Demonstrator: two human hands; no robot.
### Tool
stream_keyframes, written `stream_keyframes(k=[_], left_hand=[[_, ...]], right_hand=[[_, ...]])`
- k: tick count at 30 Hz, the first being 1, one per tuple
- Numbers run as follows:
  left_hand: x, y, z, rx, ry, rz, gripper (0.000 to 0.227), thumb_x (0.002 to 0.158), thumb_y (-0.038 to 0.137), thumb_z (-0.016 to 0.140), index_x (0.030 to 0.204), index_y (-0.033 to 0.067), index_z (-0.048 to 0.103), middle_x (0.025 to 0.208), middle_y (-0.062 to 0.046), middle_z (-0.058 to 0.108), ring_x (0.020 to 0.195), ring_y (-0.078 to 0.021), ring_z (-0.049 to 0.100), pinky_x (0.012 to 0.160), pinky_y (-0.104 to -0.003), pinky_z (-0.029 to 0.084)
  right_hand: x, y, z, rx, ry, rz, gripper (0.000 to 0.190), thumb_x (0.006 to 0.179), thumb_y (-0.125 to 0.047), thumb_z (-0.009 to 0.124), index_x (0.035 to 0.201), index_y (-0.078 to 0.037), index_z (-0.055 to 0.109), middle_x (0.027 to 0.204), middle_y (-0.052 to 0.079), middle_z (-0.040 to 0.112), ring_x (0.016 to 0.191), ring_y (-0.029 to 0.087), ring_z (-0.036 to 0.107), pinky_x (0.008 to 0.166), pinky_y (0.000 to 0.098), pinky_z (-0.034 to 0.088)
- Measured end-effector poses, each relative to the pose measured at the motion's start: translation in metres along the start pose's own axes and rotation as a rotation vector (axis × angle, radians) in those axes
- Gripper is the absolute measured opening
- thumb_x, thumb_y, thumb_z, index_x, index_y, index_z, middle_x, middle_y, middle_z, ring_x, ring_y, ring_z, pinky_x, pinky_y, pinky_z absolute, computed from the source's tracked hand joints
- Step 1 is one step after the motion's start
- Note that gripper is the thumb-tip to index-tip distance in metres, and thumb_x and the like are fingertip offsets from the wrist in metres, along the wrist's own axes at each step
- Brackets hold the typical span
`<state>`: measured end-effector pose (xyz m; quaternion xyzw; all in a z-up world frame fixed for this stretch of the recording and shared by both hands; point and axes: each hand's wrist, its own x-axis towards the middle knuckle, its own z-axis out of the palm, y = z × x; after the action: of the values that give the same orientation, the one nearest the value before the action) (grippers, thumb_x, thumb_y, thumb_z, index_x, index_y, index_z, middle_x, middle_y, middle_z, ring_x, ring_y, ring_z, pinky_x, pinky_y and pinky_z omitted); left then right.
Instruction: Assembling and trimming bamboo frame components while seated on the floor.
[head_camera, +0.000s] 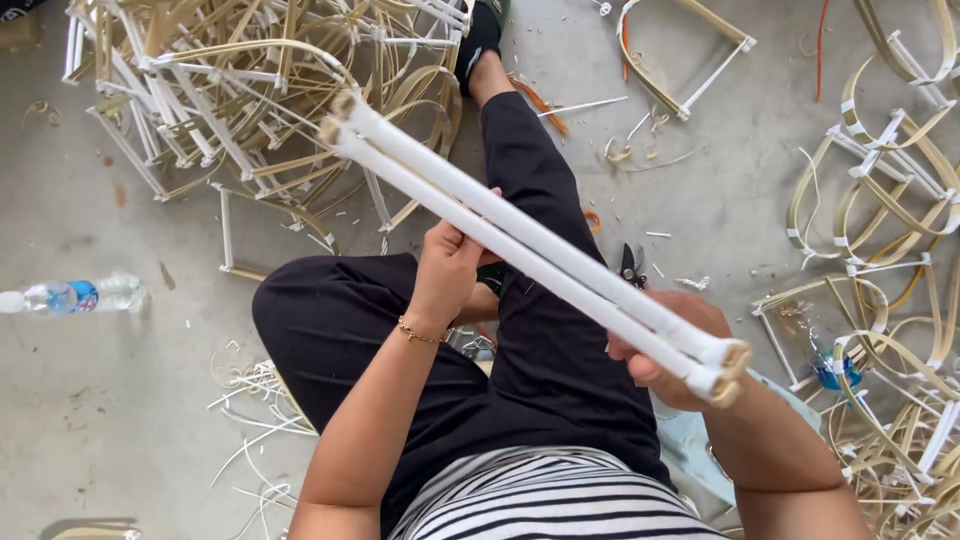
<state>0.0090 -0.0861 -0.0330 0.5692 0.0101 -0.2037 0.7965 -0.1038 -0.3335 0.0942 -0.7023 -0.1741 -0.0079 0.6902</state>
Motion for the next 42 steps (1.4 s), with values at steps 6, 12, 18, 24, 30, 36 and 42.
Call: stream_keyframes(k=[6,12,18,24,30,36,42], left_hand=[[-0.023,0.004,-0.005,-0.139,-0.054,-0.077,0.030,0.107,0.012,0.053,0.131,-0.0058,0.060,0.113,-0.014,0.073,0.098,-0.0209,0.075,0.085,-0.034,0.066],[-0.027,0.006,-0.032,0.069,0.000,0.024,0.034,0.107,0.017,0.053,0.135,-0.0031,0.054,0.105,-0.012,0.074,0.094,-0.0182,0.076,0.083,-0.031,0.064],[-0.035,0.044,-0.042,0.237,0.135,0.250,0.034,0.111,0.020,0.051,0.135,-0.0035,0.056,0.095,-0.006,0.073,0.086,-0.0138,0.074,0.078,-0.026,0.063],[-0.047,0.059,-0.034,0.335,0.118,0.192,0.036,0.109,0.018,0.052,0.138,-0.0023,0.058,0.086,-0.005,0.069,0.076,-0.0109,0.069,0.072,-0.026,0.060],[-0.104,0.137,0.039,0.747,-0.203,0.354,0.057,0.099,0.010,0.063,0.152,-0.0019,0.044,0.095,-0.012,0.066,0.082,-0.0230,0.066,0.076,-0.033,0.054],[-0.135,0.153,0.079,0.880,-0.457,0.525,0.068,0.093,0.008,0.074,0.151,-0.0069,0.041,0.098,-0.012,0.066,0.080,-0.0248,0.068,0.069,-0.034,0.056],[-0.130,0.164,0.076,0.841,-0.514,0.461,0.067,0.091,0.008,0.074,0.150,-0.0051,0.044,0.101,-0.013,0.066,0.083,-0.0240,0.068,0.072,-0.034,0.057]], right_hand=[[0.006,-0.028,0.023,-0.109,-0.017,0.077,0.029,0.100,-0.032,0.067,0.097,-0.004,0.062,0.077,0.001,0.066,0.053,0.006,0.058,0.049,0.0193,0.046],[0.019,-0.037,0.035,0.058,-0.009,0.542,0.020,0.101,-0.023,0.060,0.094,-0.004,0.060,0.073,0.001,0.064,0.043,0.003,0.053,0.041,0.0203,0.046],[-0.002,-0.004,0.031,0.101,-0.085,0.748,0.020,0.100,-0.024,0.058,0.095,-0.004,0.059,0.070,0.002,0.063,0.038,0.004,0.050,0.043,0.0219,0.049],[-0.026,0.032,0.019,0.179,-0.077,0.717,0.016,0.098,-0.019,0.060,0.102,-0.004,0.057,0.072,0.003,0.063,0.042,0.005,0.052,0.042,0.0220,0.047],[-0.029,0.102,-0.007,0.032,0.253,0.754,0.031,0.105,-0.022,0.048,0.125,-0.004,0.063,0.091,0.006,0.070,0.059,0.008,0.057,0.055,0.0233,0.048],[-0.032,0.104,-0.006,0.275,0.134,0.570,0.037,0.109,-0.024,0.049,0.132,0.001,0.062,0.116,0.013,0.073,0.096,0.010,0.071,0.083,0.0258,0.058],[-0.036,0.119,0.001,0.523,0.094,0.609,0.038,0.107,-0.028,0.052,0.132,0.000,0.061,0.116,0.014,0.073,0.071,0.008,0.060,0.064,0.0241,0.051]])
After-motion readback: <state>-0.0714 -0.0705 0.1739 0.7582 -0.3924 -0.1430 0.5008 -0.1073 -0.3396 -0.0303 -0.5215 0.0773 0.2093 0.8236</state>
